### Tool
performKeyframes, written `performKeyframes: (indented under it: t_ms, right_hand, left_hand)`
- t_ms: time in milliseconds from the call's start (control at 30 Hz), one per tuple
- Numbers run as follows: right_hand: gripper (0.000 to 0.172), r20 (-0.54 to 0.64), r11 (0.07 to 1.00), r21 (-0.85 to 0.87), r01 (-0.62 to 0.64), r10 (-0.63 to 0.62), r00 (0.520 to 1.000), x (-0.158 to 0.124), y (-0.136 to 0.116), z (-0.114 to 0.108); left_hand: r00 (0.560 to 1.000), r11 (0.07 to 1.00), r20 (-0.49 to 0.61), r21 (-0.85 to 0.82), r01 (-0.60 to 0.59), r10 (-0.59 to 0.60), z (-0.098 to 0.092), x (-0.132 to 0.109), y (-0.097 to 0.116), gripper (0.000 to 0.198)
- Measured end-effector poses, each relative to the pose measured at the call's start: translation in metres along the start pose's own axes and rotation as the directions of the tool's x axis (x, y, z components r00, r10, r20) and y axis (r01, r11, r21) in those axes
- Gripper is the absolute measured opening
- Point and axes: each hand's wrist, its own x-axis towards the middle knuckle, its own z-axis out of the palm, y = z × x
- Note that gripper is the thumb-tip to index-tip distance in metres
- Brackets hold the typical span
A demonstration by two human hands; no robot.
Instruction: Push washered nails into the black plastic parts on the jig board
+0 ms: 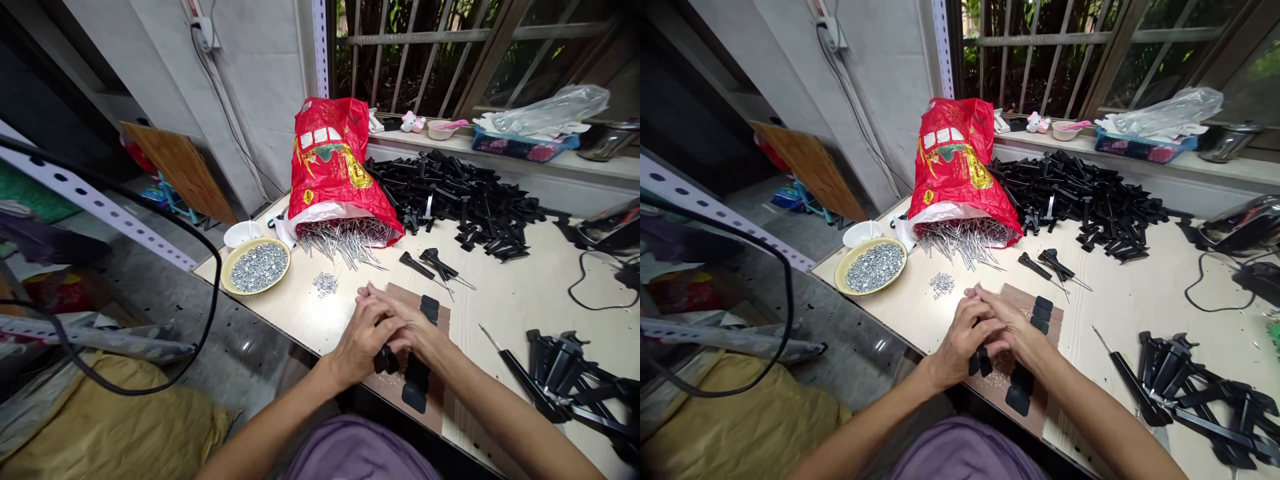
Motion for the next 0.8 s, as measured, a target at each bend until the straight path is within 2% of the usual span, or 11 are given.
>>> performKeyframes:
  t_ms: [67, 100, 133, 167, 233, 333, 500, 633, 733, 767, 800]
  right_hand:
    - [0.034, -0.076, 0.995, 0.03, 0.094, -0.092, 0.993, -0.003, -0.013, -0.006]
    - [0.034, -0.112, 0.989, 0.013, 0.148, -0.145, 0.983, -0.005, -0.02, -0.01]
    - [0.035, -0.138, 0.981, -0.031, 0.194, -0.196, 0.971, -0.006, -0.026, -0.014]
    - [0.035, -0.146, 0.97, -0.099, 0.221, -0.234, 0.961, -0.007, -0.03, -0.017]
    - [0.037, -0.127, 0.936, -0.259, 0.237, -0.276, 0.953, -0.008, -0.033, -0.021]
    - [0.039, -0.072, 0.854, -0.469, 0.224, -0.29, 0.954, -0.009, -0.022, -0.02]
    - [0.034, 0.047, 0.676, -0.68, 0.284, -0.347, 0.937, -0.012, 0.003, -0.015]
    - [0.023, 0.137, 0.444, -0.829, 0.34, -0.429, 0.893, -0.015, 0.003, -0.014]
    - [0.022, 0.194, 0.283, -0.874, 0.394, -0.54, 0.819, -0.017, 0.0, -0.01]
    - [0.022, 0.218, 0.246, -0.875, 0.418, -0.571, 0.791, -0.017, 0.0, -0.007]
    - [0.023, 0.247, 0.211, -0.872, 0.442, -0.59, 0.769, -0.016, 0.001, -0.004]
  left_hand:
    - [0.987, 0.988, 0.135, 0.14, 0.069, -0.088, -0.014, -0.015, -0.014, 0.036]
    - [0.981, 0.973, 0.126, 0.197, 0.121, -0.147, -0.023, -0.023, -0.024, 0.039]
    - [0.959, 0.937, 0.089, 0.256, 0.238, -0.268, -0.032, -0.031, -0.035, 0.037]
    - [0.922, 0.879, 0.026, 0.312, 0.36, -0.387, -0.04, -0.039, -0.047, 0.031]
    - [0.854, 0.79, -0.004, 0.379, 0.482, -0.52, -0.052, -0.052, -0.069, 0.019]
    - [0.823, 0.76, 0.057, 0.423, 0.493, -0.565, -0.057, -0.061, -0.089, 0.016]
    - [0.845, 0.746, 0.116, 0.541, 0.387, -0.522, -0.046, -0.059, -0.093, 0.019]
    - [0.853, 0.726, 0.178, 0.626, 0.286, -0.49, -0.041, -0.06, -0.099, 0.022]
    - [0.844, 0.762, 0.119, 0.51, 0.4, -0.523, -0.045, -0.057, -0.107, 0.021]
    - [0.829, 0.772, 0.071, 0.418, 0.48, -0.554, -0.046, -0.054, -0.108, 0.019]
    - [0.796, 0.763, 0.018, 0.298, 0.573, -0.605, -0.047, -0.051, -0.106, 0.018]
